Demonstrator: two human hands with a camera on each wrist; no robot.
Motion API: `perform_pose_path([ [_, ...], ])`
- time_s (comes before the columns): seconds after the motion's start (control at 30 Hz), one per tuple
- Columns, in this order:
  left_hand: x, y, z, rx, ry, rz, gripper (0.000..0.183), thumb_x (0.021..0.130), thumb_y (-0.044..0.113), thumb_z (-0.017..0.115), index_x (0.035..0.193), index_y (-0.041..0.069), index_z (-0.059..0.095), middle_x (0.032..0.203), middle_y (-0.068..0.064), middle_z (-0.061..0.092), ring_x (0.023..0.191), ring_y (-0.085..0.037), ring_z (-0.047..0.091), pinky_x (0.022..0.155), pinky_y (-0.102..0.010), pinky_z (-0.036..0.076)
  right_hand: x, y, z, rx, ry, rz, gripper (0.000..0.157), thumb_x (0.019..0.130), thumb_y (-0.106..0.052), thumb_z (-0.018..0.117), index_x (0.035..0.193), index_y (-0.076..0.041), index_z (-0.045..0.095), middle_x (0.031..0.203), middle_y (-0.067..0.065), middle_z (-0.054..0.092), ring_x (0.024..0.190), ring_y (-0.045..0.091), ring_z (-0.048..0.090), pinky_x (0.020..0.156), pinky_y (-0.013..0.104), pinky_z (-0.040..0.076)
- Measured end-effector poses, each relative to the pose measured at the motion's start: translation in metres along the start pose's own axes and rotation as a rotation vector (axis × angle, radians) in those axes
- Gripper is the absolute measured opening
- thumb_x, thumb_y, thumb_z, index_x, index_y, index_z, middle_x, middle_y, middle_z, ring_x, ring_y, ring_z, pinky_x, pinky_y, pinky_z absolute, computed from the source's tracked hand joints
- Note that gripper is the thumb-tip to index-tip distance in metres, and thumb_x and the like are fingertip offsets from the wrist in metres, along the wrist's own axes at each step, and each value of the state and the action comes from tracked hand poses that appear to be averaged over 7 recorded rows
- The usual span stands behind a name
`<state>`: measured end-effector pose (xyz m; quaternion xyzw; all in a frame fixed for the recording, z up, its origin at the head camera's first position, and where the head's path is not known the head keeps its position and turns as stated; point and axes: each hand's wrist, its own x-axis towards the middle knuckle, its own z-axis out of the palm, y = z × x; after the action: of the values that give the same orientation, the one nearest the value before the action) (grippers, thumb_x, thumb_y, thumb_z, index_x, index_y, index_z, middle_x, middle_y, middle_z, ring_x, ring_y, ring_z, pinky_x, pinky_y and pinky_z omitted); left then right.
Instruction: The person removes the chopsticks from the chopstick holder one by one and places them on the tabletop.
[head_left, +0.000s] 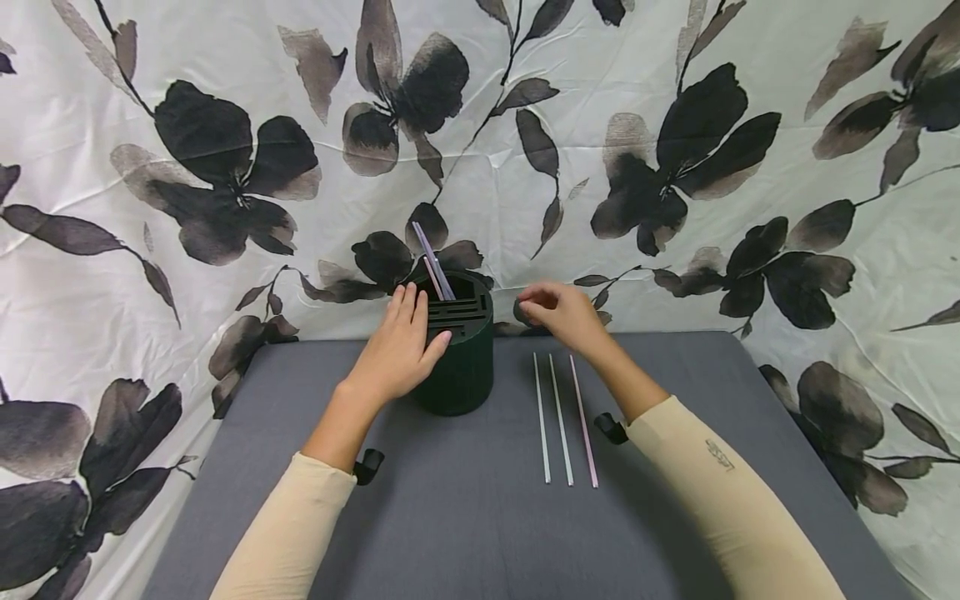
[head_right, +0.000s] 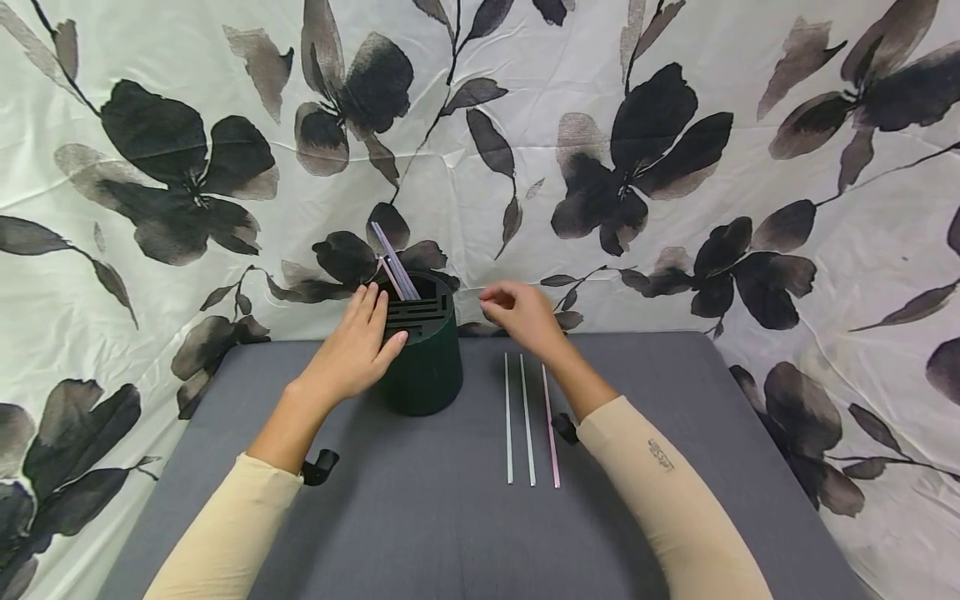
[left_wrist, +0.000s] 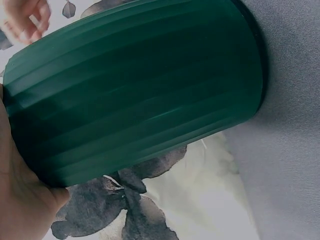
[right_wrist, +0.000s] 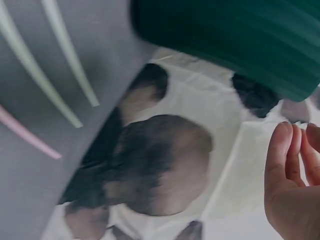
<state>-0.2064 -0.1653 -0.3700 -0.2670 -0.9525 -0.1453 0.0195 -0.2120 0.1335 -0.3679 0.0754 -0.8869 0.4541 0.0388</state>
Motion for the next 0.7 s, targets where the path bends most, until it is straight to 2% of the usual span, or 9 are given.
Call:
perform_pose_path([
  [0.2, -0.002, -0.001, -0.002, -0.004, -0.003, 0.006, 0.081, 0.109, 0.052, 0.035, 0.161, -0.009, 0.019, 0.17, -0.029, 0.012, 0.16, -0.043, 0.005, 0.13, -0.052, 0.011, 0.005, -0.034, 0.01, 0.074, -0.005, -0.094, 0.021, 0.099, -0.02, 0.072, 0.116, -0.01, 0.076, 0.111, 0.008, 0.077, 0.095, 0.022, 0.073, 0.079, 0.034, 0.058],
  [0.43, -0.01, -0.003, -0.007, -0.013, -0.029, 0.007, 0.082, 0.109, 0.054, 0.034, 0.162, -0.007, 0.018, 0.171, -0.027, 0.01, 0.16, -0.042, 0.004, 0.13, -0.051, 0.012, 0.004, -0.067, 0.029, 0.131, -0.074, -0.221, 0.025, 0.1, -0.016, 0.069, 0.122, -0.006, 0.075, 0.119, 0.01, 0.076, 0.11, 0.022, 0.072, 0.094, 0.039, 0.059],
  [0.6, -0.015, -0.004, -0.01, -0.021, -0.044, 0.022, 0.082, 0.109, 0.054, 0.032, 0.162, -0.006, 0.017, 0.171, -0.026, 0.009, 0.161, -0.039, 0.0, 0.13, -0.05, 0.011, 0.0, -0.085, 0.043, 0.108, -0.129, -0.258, 0.026, 0.101, -0.013, 0.067, 0.125, -0.005, 0.073, 0.121, 0.008, 0.076, 0.112, 0.02, 0.072, 0.096, 0.036, 0.058],
  [0.7, -0.018, -0.005, -0.012, -0.025, -0.051, 0.035, 0.082, 0.109, 0.054, 0.032, 0.162, -0.007, 0.017, 0.171, -0.027, 0.009, 0.161, -0.039, -0.001, 0.13, -0.05, 0.01, -0.003, -0.093, 0.051, 0.063, -0.133, -0.243, 0.028, 0.101, -0.014, 0.067, 0.127, -0.006, 0.073, 0.123, 0.007, 0.075, 0.113, 0.019, 0.072, 0.098, 0.035, 0.058],
])
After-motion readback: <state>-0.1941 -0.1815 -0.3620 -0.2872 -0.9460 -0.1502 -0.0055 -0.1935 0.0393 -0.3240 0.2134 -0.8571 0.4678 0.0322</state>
